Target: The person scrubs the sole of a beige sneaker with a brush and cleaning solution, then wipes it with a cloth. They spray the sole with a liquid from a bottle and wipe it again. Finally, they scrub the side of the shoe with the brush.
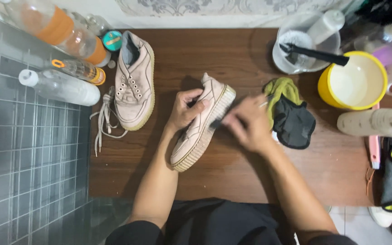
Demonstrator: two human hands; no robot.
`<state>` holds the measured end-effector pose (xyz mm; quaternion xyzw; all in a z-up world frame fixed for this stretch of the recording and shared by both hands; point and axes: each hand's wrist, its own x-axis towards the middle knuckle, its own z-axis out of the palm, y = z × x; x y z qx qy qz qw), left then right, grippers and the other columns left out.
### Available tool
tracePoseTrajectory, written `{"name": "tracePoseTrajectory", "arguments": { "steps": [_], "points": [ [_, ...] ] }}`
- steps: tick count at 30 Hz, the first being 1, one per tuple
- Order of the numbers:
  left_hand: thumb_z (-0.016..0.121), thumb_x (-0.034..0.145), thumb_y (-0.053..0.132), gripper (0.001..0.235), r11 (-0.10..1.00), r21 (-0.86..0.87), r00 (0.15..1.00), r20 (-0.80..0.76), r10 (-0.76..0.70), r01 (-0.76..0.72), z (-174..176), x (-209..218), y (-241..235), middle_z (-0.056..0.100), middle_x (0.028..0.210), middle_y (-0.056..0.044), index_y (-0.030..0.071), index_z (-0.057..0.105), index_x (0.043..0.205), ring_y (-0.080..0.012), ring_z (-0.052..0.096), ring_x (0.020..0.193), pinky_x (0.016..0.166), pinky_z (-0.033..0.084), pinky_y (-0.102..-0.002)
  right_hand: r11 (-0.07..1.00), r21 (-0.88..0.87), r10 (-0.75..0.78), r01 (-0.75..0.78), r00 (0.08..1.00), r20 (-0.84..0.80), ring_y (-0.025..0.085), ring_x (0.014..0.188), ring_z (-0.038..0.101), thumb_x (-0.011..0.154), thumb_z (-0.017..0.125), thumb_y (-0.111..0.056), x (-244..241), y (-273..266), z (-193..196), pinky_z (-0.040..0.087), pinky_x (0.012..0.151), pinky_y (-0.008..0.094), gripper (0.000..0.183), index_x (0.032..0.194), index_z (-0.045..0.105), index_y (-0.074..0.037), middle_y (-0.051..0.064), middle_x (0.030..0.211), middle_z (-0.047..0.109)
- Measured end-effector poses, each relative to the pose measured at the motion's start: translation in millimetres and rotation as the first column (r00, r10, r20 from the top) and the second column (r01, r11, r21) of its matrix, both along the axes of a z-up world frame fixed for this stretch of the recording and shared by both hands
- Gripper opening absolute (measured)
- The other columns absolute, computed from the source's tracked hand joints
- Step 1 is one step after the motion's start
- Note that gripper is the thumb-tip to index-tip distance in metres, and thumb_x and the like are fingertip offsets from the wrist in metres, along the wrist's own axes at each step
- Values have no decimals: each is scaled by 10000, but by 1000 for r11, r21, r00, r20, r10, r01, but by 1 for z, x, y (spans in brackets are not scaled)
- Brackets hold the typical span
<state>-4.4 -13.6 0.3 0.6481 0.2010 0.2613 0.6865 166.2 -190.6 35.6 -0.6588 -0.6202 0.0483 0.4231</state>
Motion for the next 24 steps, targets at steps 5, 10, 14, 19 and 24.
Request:
{"name": "tracePoseTrajectory", "arguments": {
  "steps": [5,10,14,19,24],
  "points": [
    [768,856,214,191,1000,10,1000,-20,5,-5,13,1,-1,652,652,-30,31,715,874,-73,532,684,595,463,-234,1000,-20,5,-6,1000,-25,344,797,627,964,705,-190,12,5,19,372,887,464,113,881,696,-114,102,803,662],
    [774,844,211,208,999,39,1000,-1,21,-21,10,2,0,637,657,-13,16,725,894,-67,518,703,609,467,-230,997,-16,75,-76,996,-45,293,836,604,937,744,-334,-17,2,3,366,911,425,184,895,686,-164,50,833,648],
    [761,846,179,154,1000,22,1000,-11,10,-10,24,3,-7,653,655,-20,31,726,875,-62,512,702,600,458,-224,999,-36,9,-8,1000,5,352,815,624,969,698,-159,13,11,33,378,914,464,107,866,708,-133,104,810,664],
    [741,848,181,128,999,29,1000,-10,-24,24,31,6,-6,641,646,-16,54,731,862,-64,518,700,608,452,-217,985,-92,146,-146,989,1,341,820,603,944,724,-337,-4,13,30,394,882,447,202,888,694,-145,90,796,624],
    [733,859,173,109,999,29,1000,15,-19,19,44,8,-6,618,653,10,65,730,866,-62,511,694,607,450,-216,998,-48,-43,51,985,169,310,799,573,993,734,-300,12,17,30,381,882,431,186,911,694,-137,65,792,591]
  ]
}}
